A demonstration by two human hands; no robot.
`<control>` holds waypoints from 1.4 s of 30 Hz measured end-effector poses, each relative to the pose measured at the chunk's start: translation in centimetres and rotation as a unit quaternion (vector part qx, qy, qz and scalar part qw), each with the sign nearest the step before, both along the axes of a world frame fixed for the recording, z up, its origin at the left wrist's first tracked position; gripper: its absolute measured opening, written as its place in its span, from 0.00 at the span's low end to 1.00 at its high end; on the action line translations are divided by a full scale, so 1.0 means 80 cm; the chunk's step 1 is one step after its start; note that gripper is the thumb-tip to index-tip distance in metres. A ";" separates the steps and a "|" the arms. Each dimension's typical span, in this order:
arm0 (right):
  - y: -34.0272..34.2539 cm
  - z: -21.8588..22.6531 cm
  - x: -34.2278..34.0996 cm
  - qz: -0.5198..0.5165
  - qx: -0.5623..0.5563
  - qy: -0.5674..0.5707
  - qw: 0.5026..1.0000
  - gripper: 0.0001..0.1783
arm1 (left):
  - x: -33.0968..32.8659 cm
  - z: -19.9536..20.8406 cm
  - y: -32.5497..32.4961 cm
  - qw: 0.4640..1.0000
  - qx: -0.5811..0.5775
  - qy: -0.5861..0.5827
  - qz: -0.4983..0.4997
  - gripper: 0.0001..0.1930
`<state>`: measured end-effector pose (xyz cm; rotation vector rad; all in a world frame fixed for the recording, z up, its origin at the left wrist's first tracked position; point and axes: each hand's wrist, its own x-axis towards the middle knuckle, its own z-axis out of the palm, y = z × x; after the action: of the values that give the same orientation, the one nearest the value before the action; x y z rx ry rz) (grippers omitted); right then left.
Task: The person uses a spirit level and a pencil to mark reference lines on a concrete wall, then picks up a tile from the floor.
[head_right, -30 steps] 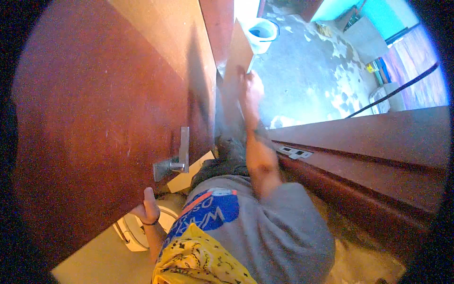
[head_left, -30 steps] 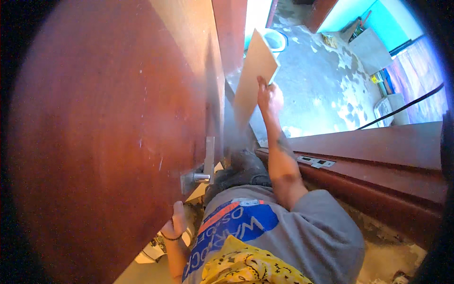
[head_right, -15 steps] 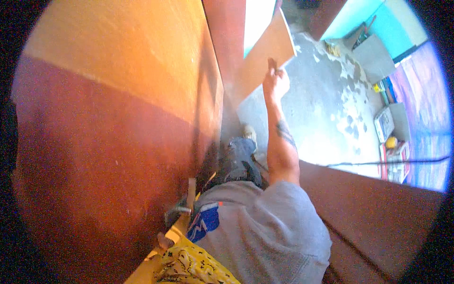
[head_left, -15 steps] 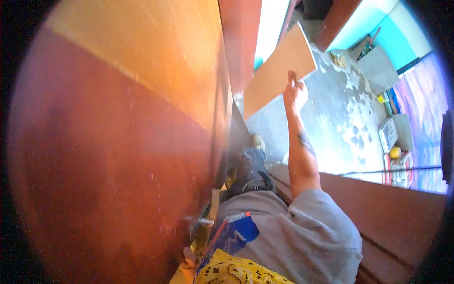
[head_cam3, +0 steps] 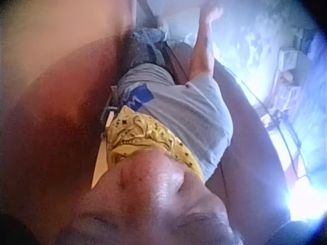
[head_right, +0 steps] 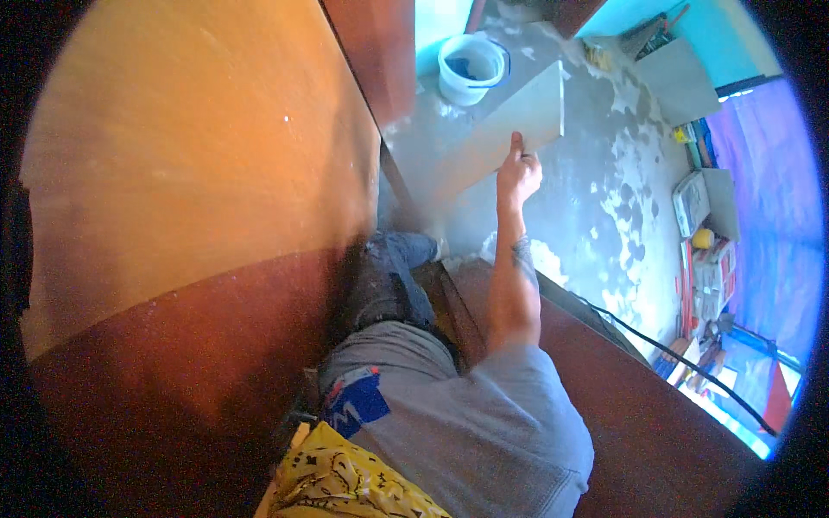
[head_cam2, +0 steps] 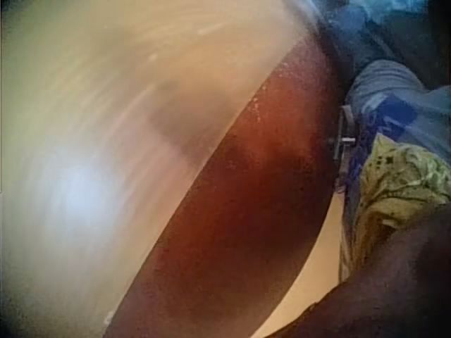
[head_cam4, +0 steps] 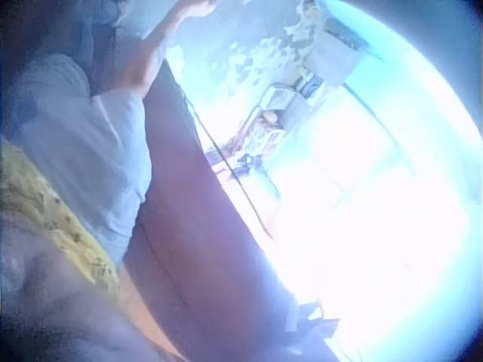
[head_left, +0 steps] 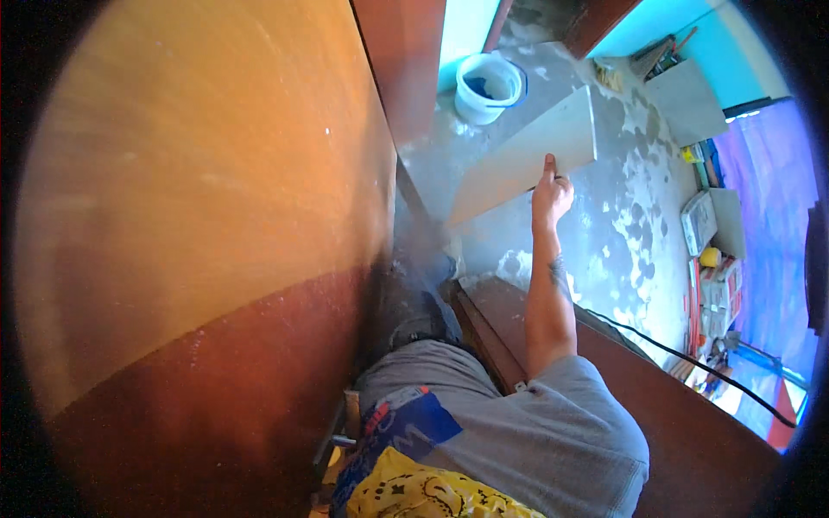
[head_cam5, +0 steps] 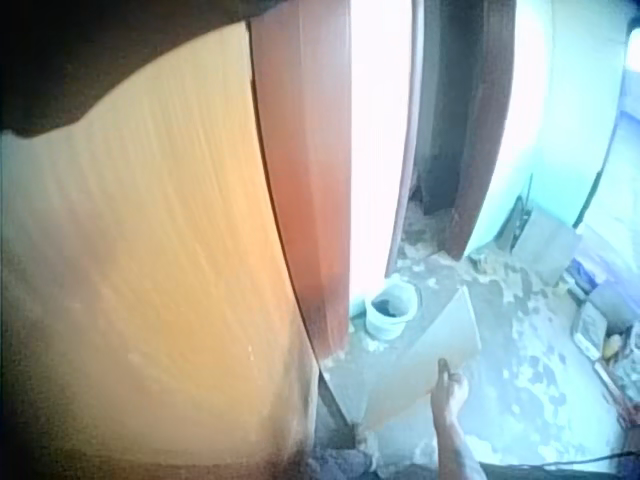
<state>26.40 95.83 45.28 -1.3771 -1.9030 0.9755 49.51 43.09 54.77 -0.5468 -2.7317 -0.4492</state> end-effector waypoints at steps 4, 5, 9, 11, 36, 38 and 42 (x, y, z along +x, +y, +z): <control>0.027 -0.027 0.003 -0.015 0.027 -0.077 0.997 0.29 | -0.008 -0.004 0.009 0.999 0.014 -0.028 0.018 0.12; 0.031 -0.035 0.008 -0.013 0.028 -0.077 0.997 0.29 | -0.007 -0.005 0.008 0.999 0.017 -0.034 0.022 0.12; 0.035 -0.053 0.014 -0.023 0.018 -0.121 0.992 0.30 | -0.002 -0.009 0.011 0.997 0.024 -0.059 0.048 0.12; 0.043 -0.064 0.022 -0.041 0.007 -0.145 0.989 0.30 | -0.005 -0.020 0.015 0.995 0.031 -0.075 0.055 0.12; 0.115 -0.142 0.043 -0.053 -0.147 -0.192 0.969 0.25 | -0.287 -0.126 0.103 0.926 -0.063 -0.371 0.024 0.15; 0.133 -0.153 0.058 -0.082 -0.138 -0.184 0.970 0.27 | -0.332 -0.143 0.130 0.912 -0.082 -0.403 0.004 0.16; 0.161 -0.136 0.072 -0.137 -0.109 -0.184 0.967 0.30 | -0.417 -0.175 0.181 0.879 -0.117 -0.463 -0.024 0.16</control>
<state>32.12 108.69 34.39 -2.0089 -1.8271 0.8527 16.16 57.59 40.77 -0.5512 -3.7400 -0.4781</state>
